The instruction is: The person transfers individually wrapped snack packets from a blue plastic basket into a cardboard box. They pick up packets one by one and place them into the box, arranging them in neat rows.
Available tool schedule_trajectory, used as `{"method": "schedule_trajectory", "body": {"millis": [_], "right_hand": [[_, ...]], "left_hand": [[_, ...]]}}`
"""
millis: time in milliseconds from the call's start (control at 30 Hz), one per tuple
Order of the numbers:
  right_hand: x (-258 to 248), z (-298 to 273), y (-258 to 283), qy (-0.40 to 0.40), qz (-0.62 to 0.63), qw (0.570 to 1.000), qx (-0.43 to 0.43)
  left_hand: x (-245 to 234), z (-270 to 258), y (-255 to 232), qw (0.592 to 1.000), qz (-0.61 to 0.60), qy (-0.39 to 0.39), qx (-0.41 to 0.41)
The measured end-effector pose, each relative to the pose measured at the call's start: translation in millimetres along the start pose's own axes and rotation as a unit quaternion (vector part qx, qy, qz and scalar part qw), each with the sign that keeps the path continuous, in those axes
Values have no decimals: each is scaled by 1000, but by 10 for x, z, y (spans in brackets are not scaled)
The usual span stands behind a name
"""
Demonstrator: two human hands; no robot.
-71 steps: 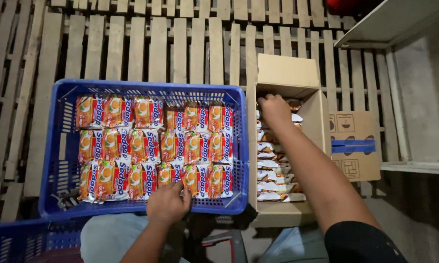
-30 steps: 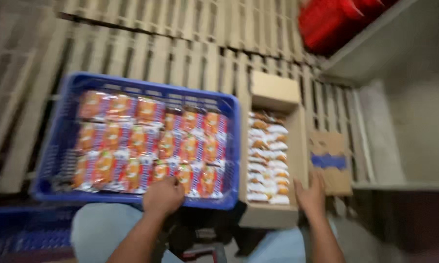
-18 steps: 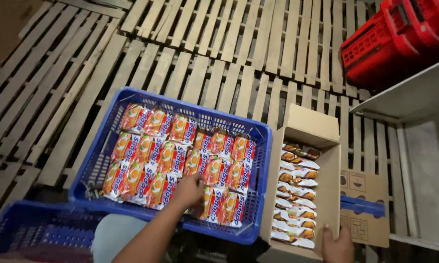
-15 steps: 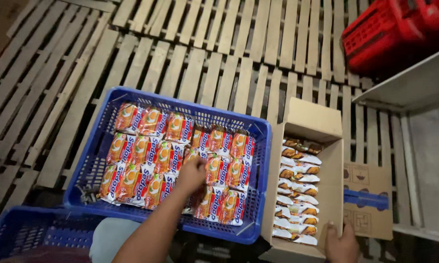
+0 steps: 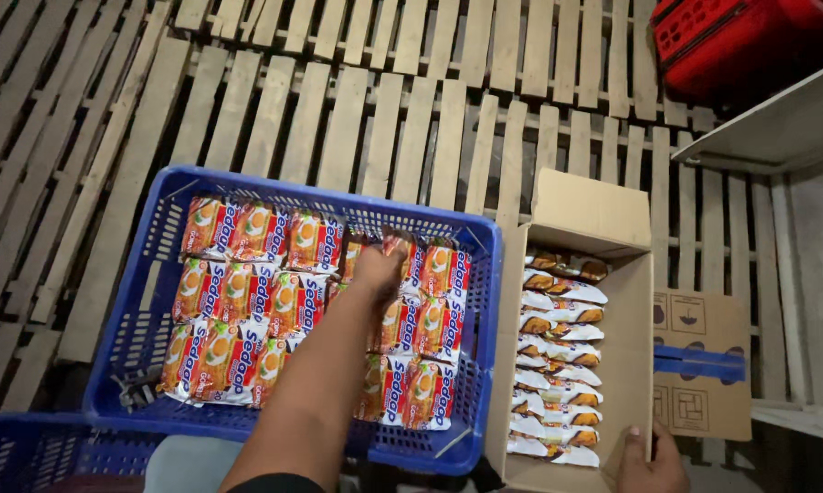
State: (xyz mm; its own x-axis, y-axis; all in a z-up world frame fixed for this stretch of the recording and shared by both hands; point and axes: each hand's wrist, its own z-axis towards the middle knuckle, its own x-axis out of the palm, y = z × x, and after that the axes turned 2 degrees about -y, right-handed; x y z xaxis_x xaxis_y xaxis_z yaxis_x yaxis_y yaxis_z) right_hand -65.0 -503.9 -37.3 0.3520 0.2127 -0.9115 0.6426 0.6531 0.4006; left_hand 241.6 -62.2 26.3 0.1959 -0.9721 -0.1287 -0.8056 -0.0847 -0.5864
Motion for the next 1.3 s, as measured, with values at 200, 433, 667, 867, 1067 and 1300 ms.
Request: {"method": "schedule_trajectory", "body": {"millis": [200,433,667,867,1067,1300], "right_hand": [[-207,80,284,79,3,997,23],[-222,100,361,87,85,992,25],[-245,67,468,-35,53,977,-203],[-614,-505,923,-126,213,861,-445],[-1116,-1464,1545,-34,240,797,-553],[-1022,-1524,1599,-80,83,720,-684]], "left_hand": [[-201,155,-24,988,143,47,31],[-678,-634,270,990,-65,92,85],[-768,-1300,1017,954,-262,139,53],[-599,-1664,1677,924,-310,187,123],[-639,-2208,1687,925,-253,243,144],[-653,-2134,1949,926,-200,304,106]]}}
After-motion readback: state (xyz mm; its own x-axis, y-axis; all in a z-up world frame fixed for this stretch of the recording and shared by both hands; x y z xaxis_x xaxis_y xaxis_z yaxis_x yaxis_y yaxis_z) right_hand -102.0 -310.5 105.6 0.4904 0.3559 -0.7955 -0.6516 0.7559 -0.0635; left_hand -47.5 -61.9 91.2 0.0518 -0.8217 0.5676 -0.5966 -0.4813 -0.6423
